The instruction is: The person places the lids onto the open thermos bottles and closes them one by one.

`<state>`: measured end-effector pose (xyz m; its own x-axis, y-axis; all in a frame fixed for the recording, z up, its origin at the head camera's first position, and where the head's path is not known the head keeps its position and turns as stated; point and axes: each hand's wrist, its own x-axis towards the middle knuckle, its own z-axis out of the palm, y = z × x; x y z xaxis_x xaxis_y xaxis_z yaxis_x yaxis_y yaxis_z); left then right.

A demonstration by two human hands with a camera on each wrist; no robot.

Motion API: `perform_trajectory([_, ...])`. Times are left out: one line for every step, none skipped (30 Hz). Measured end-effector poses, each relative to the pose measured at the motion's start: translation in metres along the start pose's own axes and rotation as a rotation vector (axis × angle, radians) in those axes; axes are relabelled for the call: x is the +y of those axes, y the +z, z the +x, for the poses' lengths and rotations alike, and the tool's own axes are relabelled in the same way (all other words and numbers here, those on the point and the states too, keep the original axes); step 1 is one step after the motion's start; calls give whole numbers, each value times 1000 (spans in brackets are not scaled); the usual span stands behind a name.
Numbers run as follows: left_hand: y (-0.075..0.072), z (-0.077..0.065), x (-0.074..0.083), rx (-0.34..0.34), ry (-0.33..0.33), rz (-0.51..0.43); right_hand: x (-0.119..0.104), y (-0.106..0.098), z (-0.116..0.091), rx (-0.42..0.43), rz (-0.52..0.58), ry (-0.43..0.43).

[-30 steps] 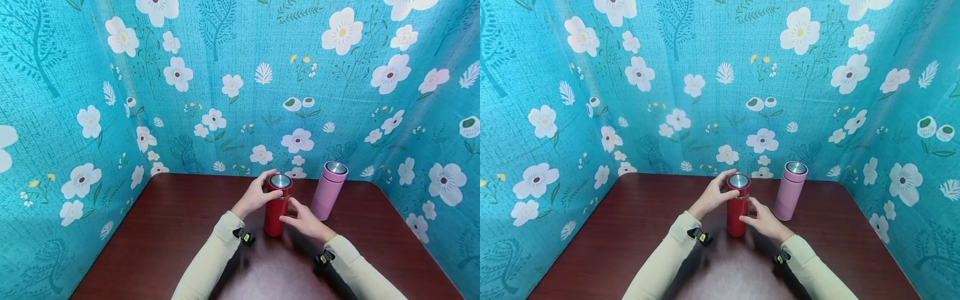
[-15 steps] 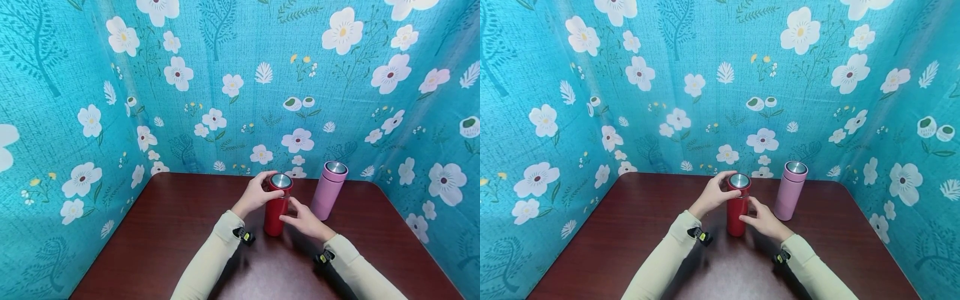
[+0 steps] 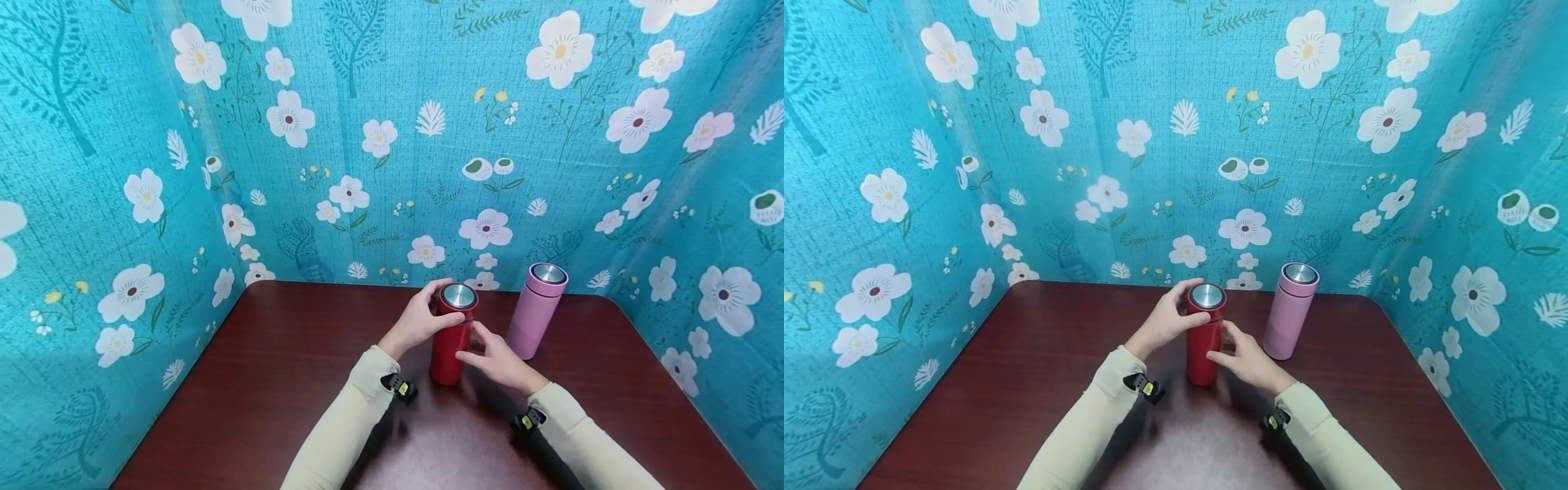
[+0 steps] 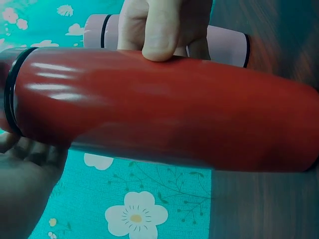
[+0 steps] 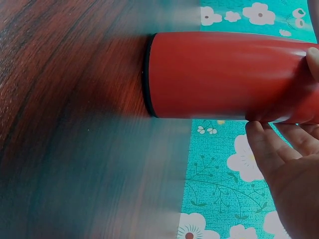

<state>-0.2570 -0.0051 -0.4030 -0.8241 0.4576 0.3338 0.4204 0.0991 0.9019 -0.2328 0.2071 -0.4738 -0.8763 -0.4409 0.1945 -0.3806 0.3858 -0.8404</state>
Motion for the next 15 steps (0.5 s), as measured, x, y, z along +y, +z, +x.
perform_trajectory([1,0,0,11,-10,11,0,0,0,-3,0,-5])
perform_trajectory([1,1,0,19,-15,18,0,0,0,-5,1,-4])
perform_trajectory([2,1,0,26,-21,22,0,0,0,-8,3,-5])
perform_trajectory([2,1,0,31,-24,17,0,0,0,-11,7,-6])
perform_trajectory([2,1,0,35,-28,14,0,0,0,-13,12,-7])
perform_trajectory([2,1,-1,39,-30,9,0,0,-1,-14,17,-7])
perform_trajectory([2,1,-1,42,-33,0,0,0,-1,-15,19,-5])
perform_trajectory([1,1,-1,42,-36,-10,0,0,0,-15,20,-2])
perform_trajectory([1,1,-1,43,-38,-19,0,0,0,-11,24,1])
perform_trajectory([0,1,-1,38,-37,-31,0,0,0,-8,27,8])
perform_trajectory([0,1,-1,33,-34,-39,0,1,0,-3,28,14])
perform_trajectory([-1,0,4,24,-38,-48,1,1,0,0,27,19])
perform_trajectory([-3,-2,9,15,-38,-50,2,1,1,2,26,21])
perform_trajectory([-3,-2,9,5,-37,-53,2,1,1,6,28,24])
perform_trajectory([-4,-2,8,-8,-32,-57,2,1,1,9,29,29])
